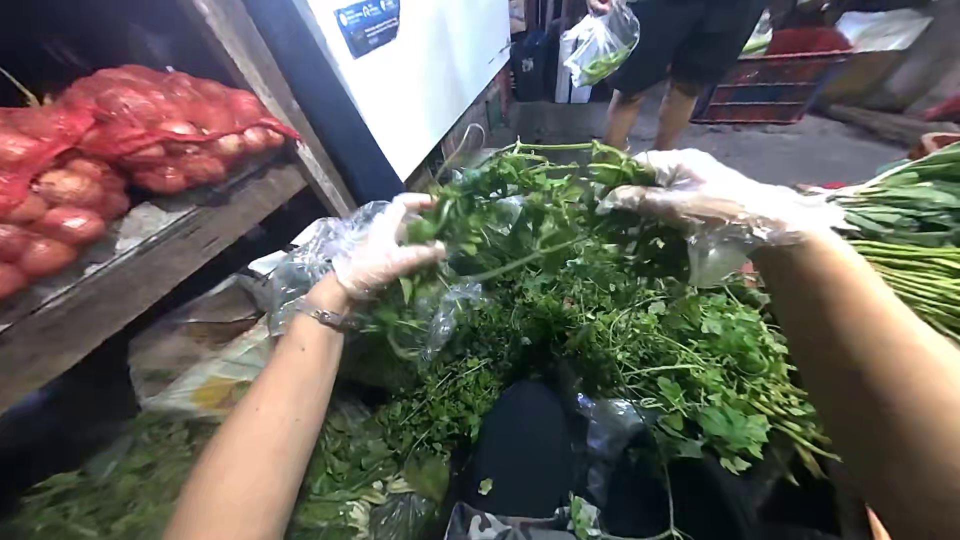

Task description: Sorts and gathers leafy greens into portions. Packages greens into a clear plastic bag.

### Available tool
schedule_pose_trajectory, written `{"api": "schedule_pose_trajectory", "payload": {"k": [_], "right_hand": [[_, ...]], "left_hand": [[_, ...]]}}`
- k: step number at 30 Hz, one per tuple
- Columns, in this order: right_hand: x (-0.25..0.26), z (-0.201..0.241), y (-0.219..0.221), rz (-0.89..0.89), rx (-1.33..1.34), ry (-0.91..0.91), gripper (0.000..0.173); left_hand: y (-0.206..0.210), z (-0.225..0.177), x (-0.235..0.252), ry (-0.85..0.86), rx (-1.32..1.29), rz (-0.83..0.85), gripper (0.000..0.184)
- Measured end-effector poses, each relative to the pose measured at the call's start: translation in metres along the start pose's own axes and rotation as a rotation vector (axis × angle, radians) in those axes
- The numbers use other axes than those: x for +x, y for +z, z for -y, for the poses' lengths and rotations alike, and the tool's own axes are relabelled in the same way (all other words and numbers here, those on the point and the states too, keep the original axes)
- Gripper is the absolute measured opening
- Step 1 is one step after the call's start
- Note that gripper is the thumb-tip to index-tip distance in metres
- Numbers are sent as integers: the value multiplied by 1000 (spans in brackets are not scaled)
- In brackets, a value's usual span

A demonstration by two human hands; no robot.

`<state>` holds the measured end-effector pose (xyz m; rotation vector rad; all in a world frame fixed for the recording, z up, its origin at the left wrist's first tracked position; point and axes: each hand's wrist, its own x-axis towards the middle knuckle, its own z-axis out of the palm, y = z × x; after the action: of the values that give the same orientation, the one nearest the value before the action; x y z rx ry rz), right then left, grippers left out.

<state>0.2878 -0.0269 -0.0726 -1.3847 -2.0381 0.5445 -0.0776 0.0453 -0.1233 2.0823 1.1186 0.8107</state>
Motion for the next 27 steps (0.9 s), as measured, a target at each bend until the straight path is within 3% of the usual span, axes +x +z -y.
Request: {"api": "schedule_pose_trajectory", "payload": {"k": [3,6,8,10,11,13,14,15,16,17,18,19,21,22,24,27], "right_hand": [[8,5,-10,36,-116,-113,17],[18,23,-3,134,-185,-177,17],[26,24,3,152,-197,-255,17],[30,21,2,88,-243,-274,20],[26,17,-1,3,-306,-259,28],[3,15,-1,-276,-469,-225,57],[-11,17,6,-492,-520,-287,56],[-23,17,20,-687,-521,-403,43],[-33,17,41,-756,-515,-494,29],[-40,11,65,-659,-493,-550,19],[-43,1,87,-467,-506,-550,24],[-40,-11,104,-274,-555,-509,40],[-31,-27,119,48,-677,-319,56],[-29,-30,118,152,-710,-219,49],[-32,-36,102,161,-724,-159,31],[-29,-44,65,28,-818,-249,24]], "left_hand": [[15,1,-1,69,125,11,107],[46,-9,11,282,102,-104,124],[70,-28,20,296,96,-79,109],[85,-41,35,280,55,-39,62],[86,-44,42,270,15,-6,43],[79,-43,50,266,-21,9,29],[75,-40,53,261,-36,-13,28],[71,-36,54,247,-62,-44,28],[67,-35,53,234,-106,-61,27],[64,-38,51,218,-158,-71,26],[62,-42,47,199,-211,-66,24],[61,-47,44,186,-247,-59,22],[53,-54,41,197,-180,-64,20],[43,-55,39,199,-39,-92,21],[14,-49,37,140,298,-114,28],[-15,-32,36,-17,497,8,36]]}}
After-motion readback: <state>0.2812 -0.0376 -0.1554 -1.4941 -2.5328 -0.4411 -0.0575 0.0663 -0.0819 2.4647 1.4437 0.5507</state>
